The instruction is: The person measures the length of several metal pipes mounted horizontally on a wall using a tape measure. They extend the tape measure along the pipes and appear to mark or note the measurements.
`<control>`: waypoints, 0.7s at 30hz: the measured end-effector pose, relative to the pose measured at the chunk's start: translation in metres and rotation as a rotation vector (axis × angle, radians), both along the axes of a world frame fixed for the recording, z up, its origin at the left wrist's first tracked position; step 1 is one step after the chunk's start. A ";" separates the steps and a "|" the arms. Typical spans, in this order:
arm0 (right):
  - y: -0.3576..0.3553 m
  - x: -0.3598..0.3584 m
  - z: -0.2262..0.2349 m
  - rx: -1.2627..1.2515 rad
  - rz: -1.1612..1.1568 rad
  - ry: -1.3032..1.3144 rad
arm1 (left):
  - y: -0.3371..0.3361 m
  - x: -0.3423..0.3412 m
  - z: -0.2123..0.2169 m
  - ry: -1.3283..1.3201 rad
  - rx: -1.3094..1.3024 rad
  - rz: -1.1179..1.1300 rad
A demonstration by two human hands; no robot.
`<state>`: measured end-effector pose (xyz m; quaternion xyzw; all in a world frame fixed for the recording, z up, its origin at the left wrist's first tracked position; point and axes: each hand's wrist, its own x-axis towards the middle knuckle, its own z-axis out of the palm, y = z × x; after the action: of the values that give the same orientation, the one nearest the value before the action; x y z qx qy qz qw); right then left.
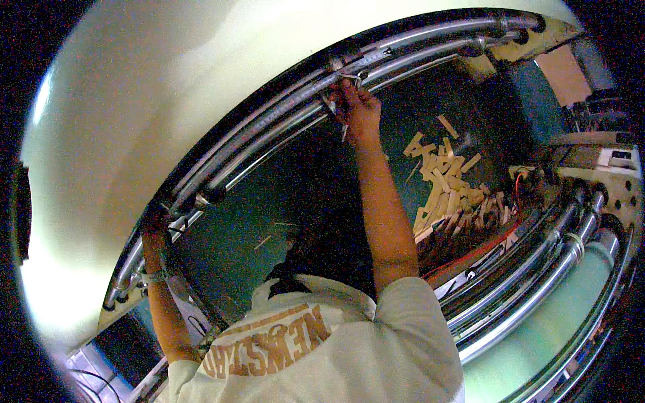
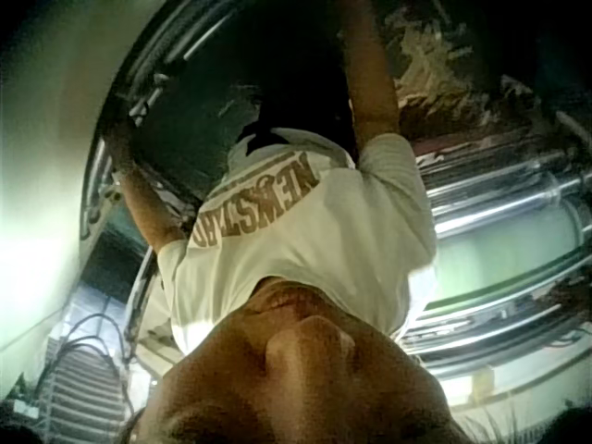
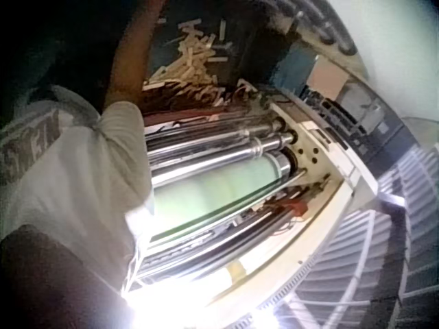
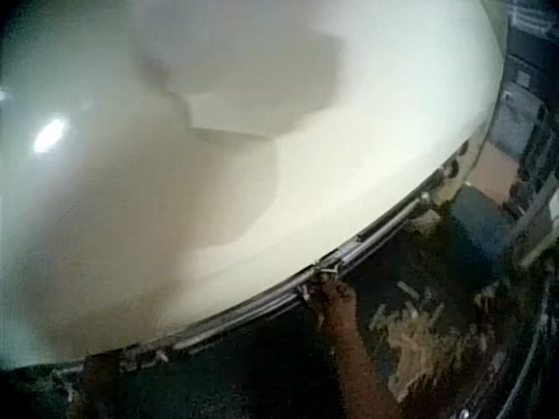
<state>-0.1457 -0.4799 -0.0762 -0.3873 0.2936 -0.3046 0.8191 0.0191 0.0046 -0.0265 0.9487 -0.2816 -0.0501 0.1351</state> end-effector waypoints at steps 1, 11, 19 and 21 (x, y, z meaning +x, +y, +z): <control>-0.002 -0.002 0.000 -0.020 0.002 -0.017 | -0.002 -0.003 0.001 0.018 -0.056 0.018; -0.017 -0.008 -0.028 0.133 -0.168 0.097 | -0.006 -0.010 0.008 0.020 -0.044 0.009; -0.038 0.006 -0.012 -0.035 -0.389 -0.099 | -0.022 -0.025 0.017 0.135 -0.321 0.135; -0.043 0.004 -0.002 0.052 -0.331 -0.074 | -0.024 -0.026 0.021 0.134 -0.308 0.136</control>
<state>-0.1412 -0.5232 -0.0785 -0.3007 0.3308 -0.4419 0.7777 -0.0072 -0.0198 -0.0055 0.9281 -0.2117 -0.0605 0.3003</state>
